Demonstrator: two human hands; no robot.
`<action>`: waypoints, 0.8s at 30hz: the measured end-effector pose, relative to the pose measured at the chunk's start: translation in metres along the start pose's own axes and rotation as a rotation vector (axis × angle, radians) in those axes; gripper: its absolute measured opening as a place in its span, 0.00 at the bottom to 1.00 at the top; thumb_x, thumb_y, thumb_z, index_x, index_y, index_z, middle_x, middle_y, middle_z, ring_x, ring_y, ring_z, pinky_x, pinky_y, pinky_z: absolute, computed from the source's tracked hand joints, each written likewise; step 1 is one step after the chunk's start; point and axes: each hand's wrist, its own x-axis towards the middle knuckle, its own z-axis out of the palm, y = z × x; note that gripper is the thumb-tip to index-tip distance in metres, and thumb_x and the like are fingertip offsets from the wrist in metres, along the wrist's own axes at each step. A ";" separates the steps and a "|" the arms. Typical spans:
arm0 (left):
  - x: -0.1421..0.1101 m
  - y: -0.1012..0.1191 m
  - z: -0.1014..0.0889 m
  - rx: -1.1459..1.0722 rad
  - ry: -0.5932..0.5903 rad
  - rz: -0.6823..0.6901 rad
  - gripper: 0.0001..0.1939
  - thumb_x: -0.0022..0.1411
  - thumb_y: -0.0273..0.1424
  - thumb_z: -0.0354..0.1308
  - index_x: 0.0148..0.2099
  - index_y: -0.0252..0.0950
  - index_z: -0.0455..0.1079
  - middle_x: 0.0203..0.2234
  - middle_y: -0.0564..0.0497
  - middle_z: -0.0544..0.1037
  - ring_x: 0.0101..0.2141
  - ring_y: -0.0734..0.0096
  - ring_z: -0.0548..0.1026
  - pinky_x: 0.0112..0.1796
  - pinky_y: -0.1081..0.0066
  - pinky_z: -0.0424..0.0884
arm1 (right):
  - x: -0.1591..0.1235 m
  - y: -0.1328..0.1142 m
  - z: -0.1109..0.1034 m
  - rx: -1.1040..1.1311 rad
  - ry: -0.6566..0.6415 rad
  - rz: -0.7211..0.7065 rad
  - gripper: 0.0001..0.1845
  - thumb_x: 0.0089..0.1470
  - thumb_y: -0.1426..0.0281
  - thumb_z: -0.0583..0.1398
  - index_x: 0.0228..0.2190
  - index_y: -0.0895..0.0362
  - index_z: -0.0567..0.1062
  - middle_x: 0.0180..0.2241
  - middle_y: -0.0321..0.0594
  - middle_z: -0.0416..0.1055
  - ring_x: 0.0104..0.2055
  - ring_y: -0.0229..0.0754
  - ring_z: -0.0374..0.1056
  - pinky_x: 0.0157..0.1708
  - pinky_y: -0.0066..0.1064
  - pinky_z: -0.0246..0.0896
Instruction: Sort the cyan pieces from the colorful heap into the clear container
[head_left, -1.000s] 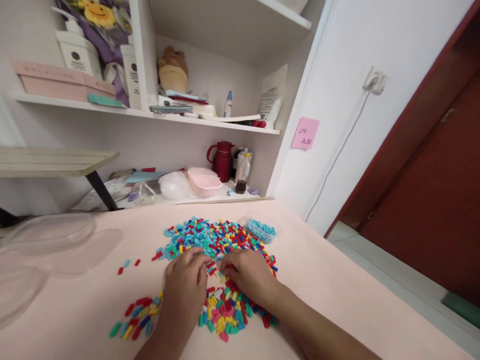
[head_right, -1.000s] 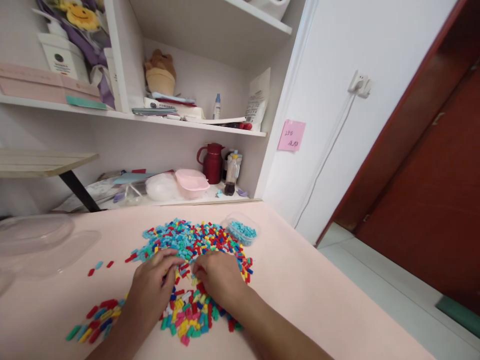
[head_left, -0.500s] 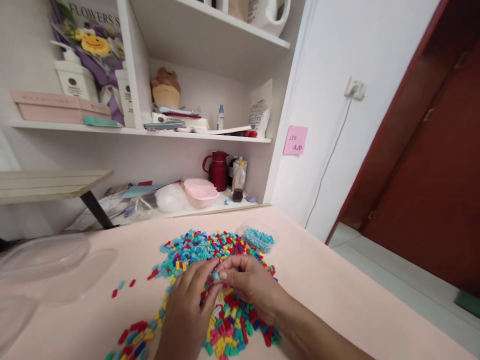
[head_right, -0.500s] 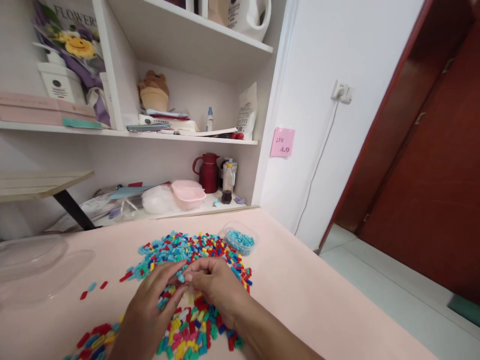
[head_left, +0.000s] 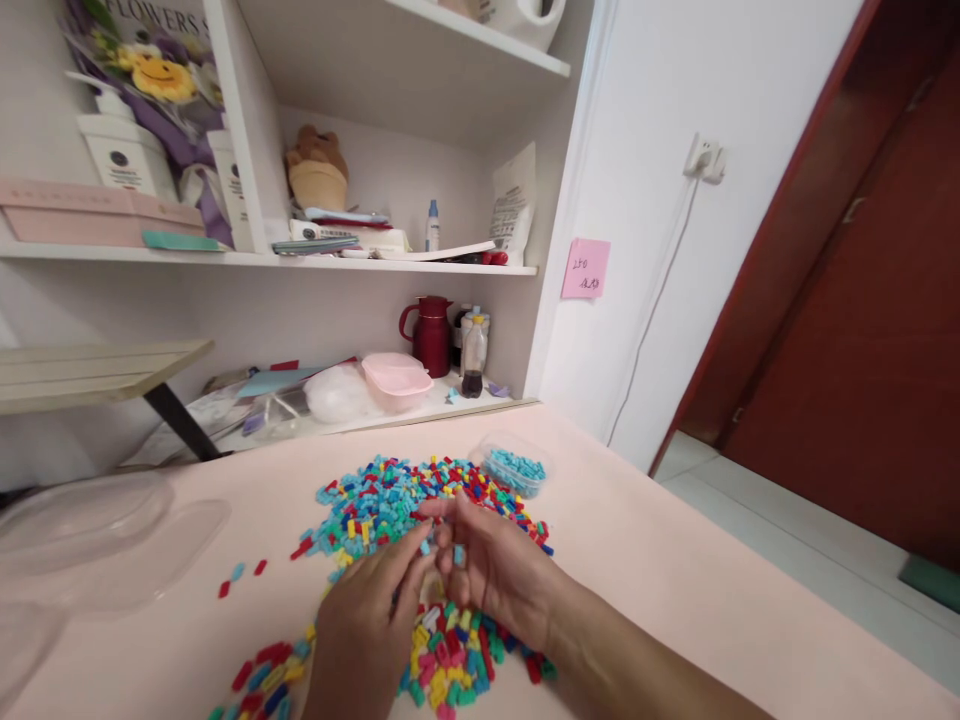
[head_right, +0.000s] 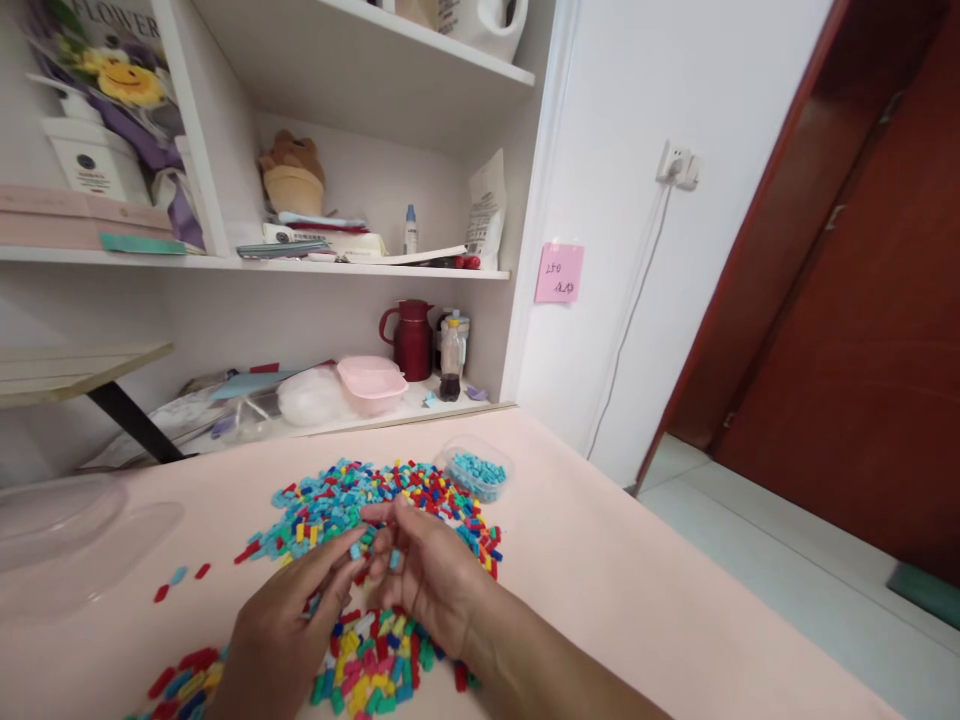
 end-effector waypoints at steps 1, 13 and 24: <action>-0.001 -0.001 0.000 0.016 0.013 -0.016 0.12 0.65 0.31 0.53 0.49 0.40 0.72 0.36 0.52 0.82 0.34 0.71 0.80 0.37 0.73 0.73 | 0.001 0.000 0.000 0.064 0.006 0.014 0.22 0.54 0.55 0.62 0.39 0.62 0.74 0.25 0.36 0.69 0.24 0.34 0.66 0.23 0.26 0.62; -0.002 -0.010 0.006 0.073 -0.032 -0.044 0.12 0.62 0.32 0.57 0.47 0.45 0.74 0.47 0.46 0.73 0.46 0.58 0.72 0.46 0.57 0.68 | 0.000 0.001 0.000 0.281 0.019 0.014 0.29 0.59 0.48 0.54 0.43 0.62 0.73 0.39 0.49 0.75 0.38 0.41 0.73 0.42 0.31 0.65; -0.010 -0.006 0.016 0.079 -0.219 -0.079 0.12 0.57 0.27 0.58 0.40 0.49 0.78 0.51 0.46 0.73 0.49 0.50 0.71 0.45 0.48 0.68 | 0.000 0.008 0.001 0.269 -0.019 0.018 0.28 0.57 0.50 0.57 0.45 0.62 0.72 0.37 0.46 0.75 0.40 0.42 0.72 0.37 0.29 0.64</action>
